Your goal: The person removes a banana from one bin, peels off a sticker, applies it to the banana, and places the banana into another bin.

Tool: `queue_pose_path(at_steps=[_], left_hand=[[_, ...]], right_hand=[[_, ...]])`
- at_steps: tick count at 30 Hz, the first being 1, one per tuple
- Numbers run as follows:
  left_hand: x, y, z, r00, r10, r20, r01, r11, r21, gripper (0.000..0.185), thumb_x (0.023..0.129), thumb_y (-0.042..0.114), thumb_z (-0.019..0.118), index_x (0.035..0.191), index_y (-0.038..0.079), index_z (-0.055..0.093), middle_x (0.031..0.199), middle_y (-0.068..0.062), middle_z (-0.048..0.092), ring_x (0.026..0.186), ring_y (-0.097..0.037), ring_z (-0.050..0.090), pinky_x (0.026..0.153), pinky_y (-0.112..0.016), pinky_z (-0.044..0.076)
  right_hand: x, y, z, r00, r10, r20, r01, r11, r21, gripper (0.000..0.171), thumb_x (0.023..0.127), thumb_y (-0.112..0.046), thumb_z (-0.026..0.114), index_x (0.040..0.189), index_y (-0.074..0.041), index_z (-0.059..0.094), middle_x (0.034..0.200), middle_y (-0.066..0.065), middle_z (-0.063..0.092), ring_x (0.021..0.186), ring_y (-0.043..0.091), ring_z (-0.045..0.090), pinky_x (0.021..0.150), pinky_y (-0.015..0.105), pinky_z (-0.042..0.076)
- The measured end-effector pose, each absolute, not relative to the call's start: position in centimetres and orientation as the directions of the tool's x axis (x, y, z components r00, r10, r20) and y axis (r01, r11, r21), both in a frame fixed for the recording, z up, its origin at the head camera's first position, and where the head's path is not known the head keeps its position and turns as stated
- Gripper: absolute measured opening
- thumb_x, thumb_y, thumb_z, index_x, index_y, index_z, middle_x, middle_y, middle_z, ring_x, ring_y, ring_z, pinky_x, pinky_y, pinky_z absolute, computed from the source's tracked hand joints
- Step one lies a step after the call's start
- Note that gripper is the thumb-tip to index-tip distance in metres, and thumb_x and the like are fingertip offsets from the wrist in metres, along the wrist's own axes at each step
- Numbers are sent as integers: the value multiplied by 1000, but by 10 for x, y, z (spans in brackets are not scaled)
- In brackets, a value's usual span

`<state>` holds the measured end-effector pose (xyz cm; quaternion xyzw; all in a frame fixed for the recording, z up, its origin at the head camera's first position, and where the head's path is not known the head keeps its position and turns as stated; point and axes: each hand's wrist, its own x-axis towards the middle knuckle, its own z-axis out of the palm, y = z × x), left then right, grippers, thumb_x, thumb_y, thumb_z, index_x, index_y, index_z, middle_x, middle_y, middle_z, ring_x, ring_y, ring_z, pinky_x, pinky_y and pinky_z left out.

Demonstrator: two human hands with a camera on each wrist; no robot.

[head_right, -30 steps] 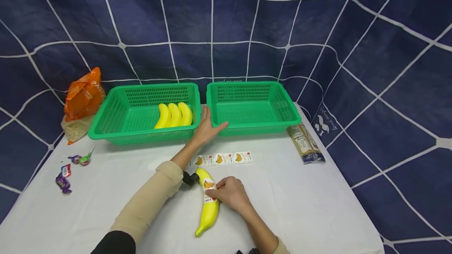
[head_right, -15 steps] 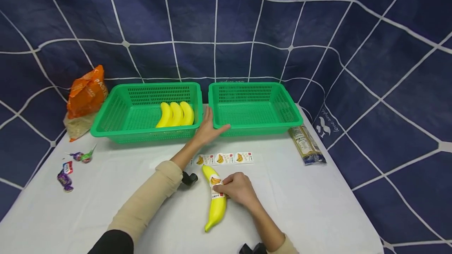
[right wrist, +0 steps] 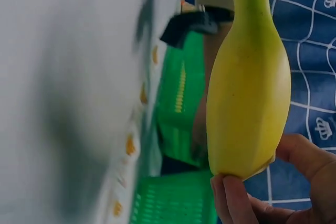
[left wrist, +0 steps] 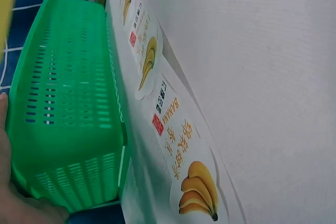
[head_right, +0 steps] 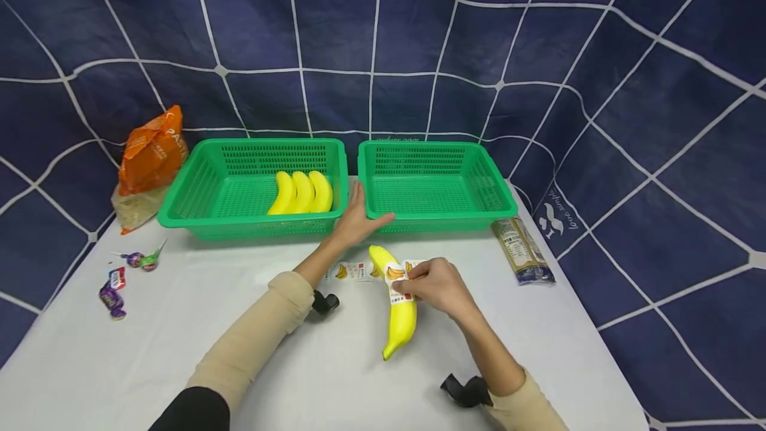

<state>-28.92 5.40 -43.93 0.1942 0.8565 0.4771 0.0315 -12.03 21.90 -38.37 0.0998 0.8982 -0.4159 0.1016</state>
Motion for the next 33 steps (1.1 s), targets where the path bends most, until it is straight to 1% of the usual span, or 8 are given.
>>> queue_pose_path(at_steps=[4, 6, 9, 11, 16, 21, 27, 33], left_hand=[[-290, 57, -438, -927, 357, 120, 286, 462, 840, 118, 82, 58, 68, 156, 5, -7, 163, -6, -20, 152, -33, 2, 120, -52, 23], [-290, 58, -438, -929, 349, 122, 287, 471, 834, 117, 83, 55, 70, 156, 4, -6, 164, -8, -18, 152, -35, 5, 120, -51, 25], [-291, 59, -439, -930, 340, 138, 300, 487, 820, 115, 83, 50, 71, 155, 1, -3, 164, -13, -14, 150, -39, 11, 117, -50, 30], [-292, 60, -440, -933, 330, 147, 302, 489, 819, 115, 83, 49, 72, 155, 1, -2, 164, -15, -11, 149, -41, 13, 116, -51, 32], [-291, 61, -440, -937, 317, 145, 287, 464, 838, 121, 79, 55, 73, 156, 3, -4, 164, -13, -12, 151, -37, 6, 119, -51, 24], [-291, 62, -440, -940, 308, 144, 277, 447, 850, 121, 78, 53, 75, 156, 2, -3, 164, -13, -11, 151, -36, 5, 120, -51, 23], [-293, 62, -441, -947, 285, 148, 267, 445, 855, 120, 79, 51, 76, 156, 2, -1, 164, -17, -6, 151, -38, 6, 120, -52, 22], [-291, 62, -444, -947, 294, 132, 256, 437, 862, 122, 78, 56, 74, 156, 5, -4, 165, -14, -9, 151, -36, 4, 120, -52, 21]], right_hand=[[-133, 232, -357, -965, 50, -257, 222, 675, -704, 46, 78, -35, 80, 103, 2, 71, 93, 12, 73, 73, 15, 68, 71, 34, 59], [-141, 238, -346, -965, 31, -260, 210, 690, -693, 47, 79, -36, 79, 105, 2, 71, 99, 14, 72, 76, 16, 68, 72, 32, 59], [-154, 245, -331, -963, 15, -270, 202, 706, -678, 48, 80, -37, 78, 107, 2, 71, 106, 16, 71, 80, 17, 69, 75, 32, 60], [-165, 250, -322, -962, 6, -274, 195, 715, -672, 49, 81, -37, 77, 109, 3, 70, 109, 18, 70, 82, 18, 70, 76, 33, 61], [-192, 260, -306, -957, 2, -288, 197, 734, -650, 53, 80, -39, 77, 112, 4, 69, 112, 20, 69, 83, 19, 72, 79, 34, 61], [-220, 264, -295, -951, 0, -309, 203, 753, -625, 55, 79, -40, 78, 112, 4, 70, 109, 17, 72, 81, 17, 72, 81, 34, 60], [-258, 264, -288, -957, -25, -289, 178, 737, -652, 52, 80, -34, 79, 110, 7, 69, 99, 13, 74, 77, 14, 71, 87, 39, 59], [-295, 266, -291, -943, -42, -331, 197, 732, -652, 53, 83, -29, 77, 115, 11, 65, 92, 9, 72, 73, 11, 70, 82, 33, 60]])
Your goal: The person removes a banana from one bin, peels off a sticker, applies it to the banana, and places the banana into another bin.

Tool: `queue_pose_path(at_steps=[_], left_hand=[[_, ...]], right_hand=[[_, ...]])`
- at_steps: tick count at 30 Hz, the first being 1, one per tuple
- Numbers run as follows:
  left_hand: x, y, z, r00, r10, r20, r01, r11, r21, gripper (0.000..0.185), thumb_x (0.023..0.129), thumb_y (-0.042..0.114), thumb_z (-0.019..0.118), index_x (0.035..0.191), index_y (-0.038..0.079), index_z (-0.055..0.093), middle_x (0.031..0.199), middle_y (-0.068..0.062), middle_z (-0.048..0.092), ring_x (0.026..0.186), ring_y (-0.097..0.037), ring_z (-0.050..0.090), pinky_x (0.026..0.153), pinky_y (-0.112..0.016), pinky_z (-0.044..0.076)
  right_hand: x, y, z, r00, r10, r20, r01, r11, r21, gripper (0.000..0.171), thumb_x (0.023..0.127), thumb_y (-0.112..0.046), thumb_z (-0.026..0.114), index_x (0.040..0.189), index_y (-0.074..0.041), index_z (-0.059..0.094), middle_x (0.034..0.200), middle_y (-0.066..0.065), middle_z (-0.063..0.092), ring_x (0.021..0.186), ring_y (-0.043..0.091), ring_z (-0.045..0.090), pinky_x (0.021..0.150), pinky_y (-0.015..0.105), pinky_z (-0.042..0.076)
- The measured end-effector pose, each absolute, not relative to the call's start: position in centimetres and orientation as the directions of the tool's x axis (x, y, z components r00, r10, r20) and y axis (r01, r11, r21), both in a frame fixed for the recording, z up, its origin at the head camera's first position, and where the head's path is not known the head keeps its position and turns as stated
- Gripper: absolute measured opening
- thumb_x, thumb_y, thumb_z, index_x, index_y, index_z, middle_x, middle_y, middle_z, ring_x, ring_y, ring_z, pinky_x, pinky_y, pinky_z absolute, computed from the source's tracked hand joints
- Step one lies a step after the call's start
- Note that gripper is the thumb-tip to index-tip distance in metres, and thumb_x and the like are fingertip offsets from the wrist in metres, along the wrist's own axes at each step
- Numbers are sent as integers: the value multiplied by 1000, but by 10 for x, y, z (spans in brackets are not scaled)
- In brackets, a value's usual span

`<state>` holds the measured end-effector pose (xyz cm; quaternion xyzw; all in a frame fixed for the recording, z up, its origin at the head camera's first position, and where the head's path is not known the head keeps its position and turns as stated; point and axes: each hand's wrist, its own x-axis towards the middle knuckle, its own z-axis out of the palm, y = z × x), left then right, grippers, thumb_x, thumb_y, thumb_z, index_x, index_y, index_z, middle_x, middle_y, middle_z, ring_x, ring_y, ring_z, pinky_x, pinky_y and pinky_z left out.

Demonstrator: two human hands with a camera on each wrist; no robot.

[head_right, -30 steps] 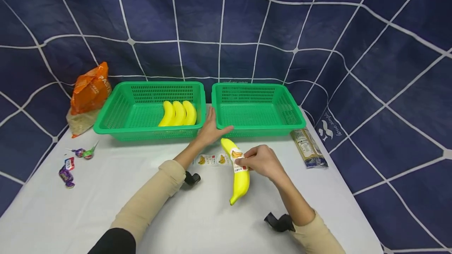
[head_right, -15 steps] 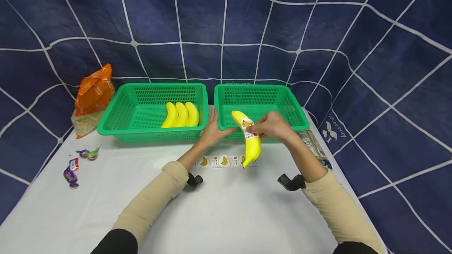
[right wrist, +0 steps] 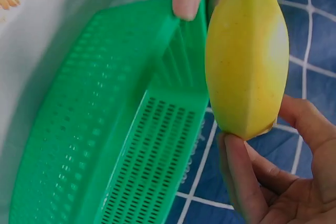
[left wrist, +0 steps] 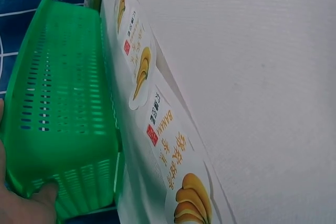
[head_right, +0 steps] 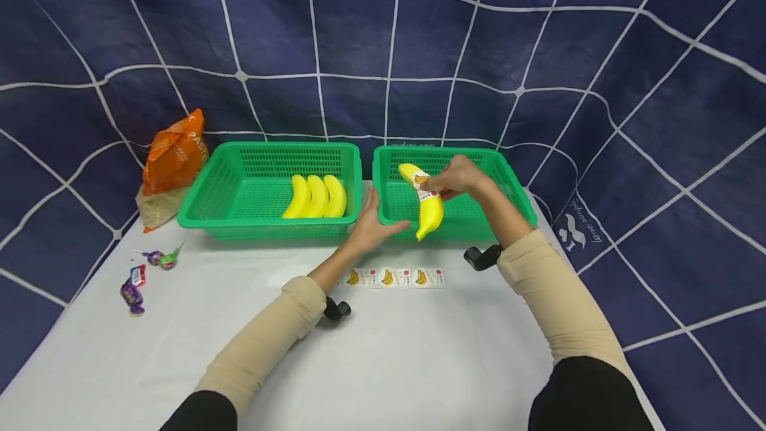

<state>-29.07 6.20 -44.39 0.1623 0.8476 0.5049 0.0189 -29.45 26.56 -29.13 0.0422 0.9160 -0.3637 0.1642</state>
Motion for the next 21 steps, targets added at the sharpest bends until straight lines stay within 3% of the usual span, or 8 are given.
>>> queue_pose_path(at_steps=[8, 14, 21], left_hand=[[-287, 66, -443, -945, 300, 131, 251, 408, 878, 119, 80, 49, 75, 156, 7, -4, 165, -9, -12, 151, -36, 4, 120, -54, 20], [-289, 64, -446, -947, 293, 134, 248, 398, 883, 119, 78, 50, 76, 157, 7, -3, 165, -8, -11, 151, -35, 5, 121, -53, 20], [-289, 63, -445, -948, 285, 142, 258, 426, 867, 119, 78, 52, 76, 157, 7, -2, 164, -7, -12, 150, -38, 9, 119, -53, 23]], right_hand=[[-329, 280, -295, -945, -55, -323, 189, 713, -675, 41, 83, -26, 77, 104, 7, 67, 80, 1, 67, 69, 11, 67, 76, 30, 60], [-355, 305, -302, -939, -64, -338, 197, 705, -681, 45, 85, -26, 75, 112, 9, 64, 78, -2, 66, 67, 8, 66, 76, 29, 60], [-373, 332, -313, -930, -39, -365, 236, 699, -675, 42, 86, -27, 75, 108, 7, 63, 79, -2, 66, 67, 7, 68, 74, 29, 61]])
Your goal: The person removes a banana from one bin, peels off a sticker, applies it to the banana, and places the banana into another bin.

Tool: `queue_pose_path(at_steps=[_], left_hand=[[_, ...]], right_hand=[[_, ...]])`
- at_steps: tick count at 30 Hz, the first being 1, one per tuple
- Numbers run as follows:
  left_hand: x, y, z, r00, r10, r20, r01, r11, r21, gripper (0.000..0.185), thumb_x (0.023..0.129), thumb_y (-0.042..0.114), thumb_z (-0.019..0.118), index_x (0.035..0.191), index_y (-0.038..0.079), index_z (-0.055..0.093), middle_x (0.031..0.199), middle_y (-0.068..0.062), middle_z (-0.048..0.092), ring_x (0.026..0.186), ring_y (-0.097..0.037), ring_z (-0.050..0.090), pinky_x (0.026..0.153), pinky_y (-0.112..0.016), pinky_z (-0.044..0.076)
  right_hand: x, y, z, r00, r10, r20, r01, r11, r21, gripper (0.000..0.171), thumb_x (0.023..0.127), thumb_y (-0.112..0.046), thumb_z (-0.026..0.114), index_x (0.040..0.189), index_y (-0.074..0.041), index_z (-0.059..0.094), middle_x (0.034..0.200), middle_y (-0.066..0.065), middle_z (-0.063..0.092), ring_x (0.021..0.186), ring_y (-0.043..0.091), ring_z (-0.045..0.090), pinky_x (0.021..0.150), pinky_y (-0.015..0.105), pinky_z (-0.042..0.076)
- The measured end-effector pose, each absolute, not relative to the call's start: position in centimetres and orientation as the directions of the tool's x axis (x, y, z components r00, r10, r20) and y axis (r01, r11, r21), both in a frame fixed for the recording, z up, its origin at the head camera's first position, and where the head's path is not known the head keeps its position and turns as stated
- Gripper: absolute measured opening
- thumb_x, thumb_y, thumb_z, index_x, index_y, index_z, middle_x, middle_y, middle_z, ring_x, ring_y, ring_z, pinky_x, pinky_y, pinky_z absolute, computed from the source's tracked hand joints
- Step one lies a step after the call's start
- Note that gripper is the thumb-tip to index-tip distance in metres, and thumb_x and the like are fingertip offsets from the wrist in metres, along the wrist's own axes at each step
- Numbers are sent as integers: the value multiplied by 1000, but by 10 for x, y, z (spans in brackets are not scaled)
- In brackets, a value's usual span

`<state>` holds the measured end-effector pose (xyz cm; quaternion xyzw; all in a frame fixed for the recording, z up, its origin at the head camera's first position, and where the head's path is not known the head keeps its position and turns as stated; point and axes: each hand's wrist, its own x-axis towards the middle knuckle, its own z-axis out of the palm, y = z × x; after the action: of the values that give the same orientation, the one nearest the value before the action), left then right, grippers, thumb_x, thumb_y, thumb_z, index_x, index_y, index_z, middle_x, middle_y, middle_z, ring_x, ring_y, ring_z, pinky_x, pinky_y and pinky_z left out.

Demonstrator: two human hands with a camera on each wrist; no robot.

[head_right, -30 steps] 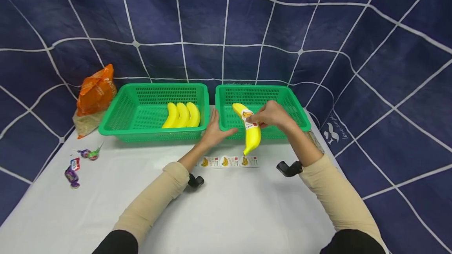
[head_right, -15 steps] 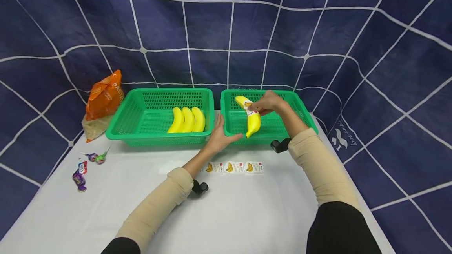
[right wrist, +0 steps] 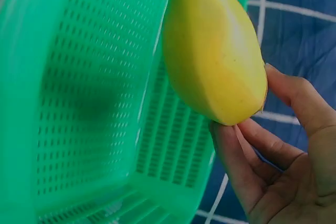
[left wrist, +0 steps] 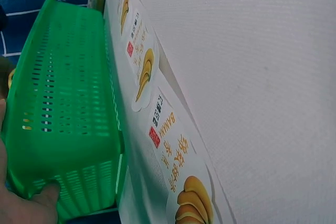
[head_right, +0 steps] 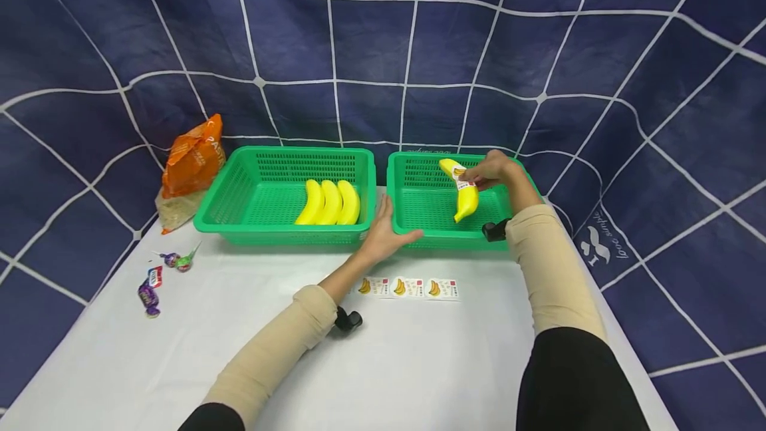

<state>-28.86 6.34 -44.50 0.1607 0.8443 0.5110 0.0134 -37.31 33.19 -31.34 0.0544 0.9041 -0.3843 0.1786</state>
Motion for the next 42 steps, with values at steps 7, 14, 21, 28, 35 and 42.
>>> queue_pose_path(at_steps=[7, 14, 21, 28, 35, 42], left_hand=[[-288, 65, -443, -945, 288, 153, 271, 433, 860, 119, 78, 51, 76, 156, 5, -1, 165, -8, -11, 151, -38, 9, 119, -52, 24], [-287, 64, -443, -947, 286, 146, 260, 419, 870, 117, 79, 49, 76, 157, 6, -1, 164, -6, -13, 151, -37, 8, 119, -54, 23], [-289, 64, -443, -946, 286, 153, 274, 454, 848, 116, 80, 52, 73, 156, 4, 0, 165, -7, -12, 150, -38, 10, 119, -54, 25], [-287, 64, -444, -951, 272, 145, 258, 446, 857, 117, 79, 51, 76, 157, 7, 1, 165, -6, -11, 151, -36, 9, 119, -53, 25], [-286, 66, -447, -950, 278, 142, 256, 437, 862, 117, 79, 50, 76, 157, 8, 0, 165, -5, -11, 151, -37, 10, 119, -52, 25], [-283, 68, -444, -949, 287, 129, 248, 432, 867, 116, 79, 50, 76, 157, 7, 1, 165, -4, -11, 151, -36, 10, 119, -53, 26]], right_hand=[[-377, 362, -324, -919, -20, -393, 271, 691, -671, 40, 86, -29, 74, 105, 5, 65, 81, -4, 66, 68, 7, 68, 71, 25, 60], [-381, 386, -336, -911, -1, -413, 302, 682, -667, 41, 87, -28, 74, 106, 7, 64, 79, -5, 67, 68, 7, 68, 75, 28, 60], [-378, 396, -342, -888, -50, -457, 299, 692, -657, 26, 90, -26, 70, 94, 0, 68, 77, -5, 68, 69, 7, 68, 78, 29, 60], [-381, 400, -349, -877, -2, -481, 323, 739, -592, 45, 89, -27, 72, 111, 10, 61, 80, -4, 70, 70, 8, 69, 81, 31, 60], [-388, 405, -357, -885, 1, -465, 304, 757, -578, 47, 89, -26, 71, 113, 13, 61, 79, -3, 71, 71, 11, 69, 86, 38, 59], [-389, 409, -364, -874, 7, -486, 307, 783, -541, 44, 89, -23, 70, 111, 14, 61, 77, -1, 72, 71, 11, 71, 82, 34, 59]])
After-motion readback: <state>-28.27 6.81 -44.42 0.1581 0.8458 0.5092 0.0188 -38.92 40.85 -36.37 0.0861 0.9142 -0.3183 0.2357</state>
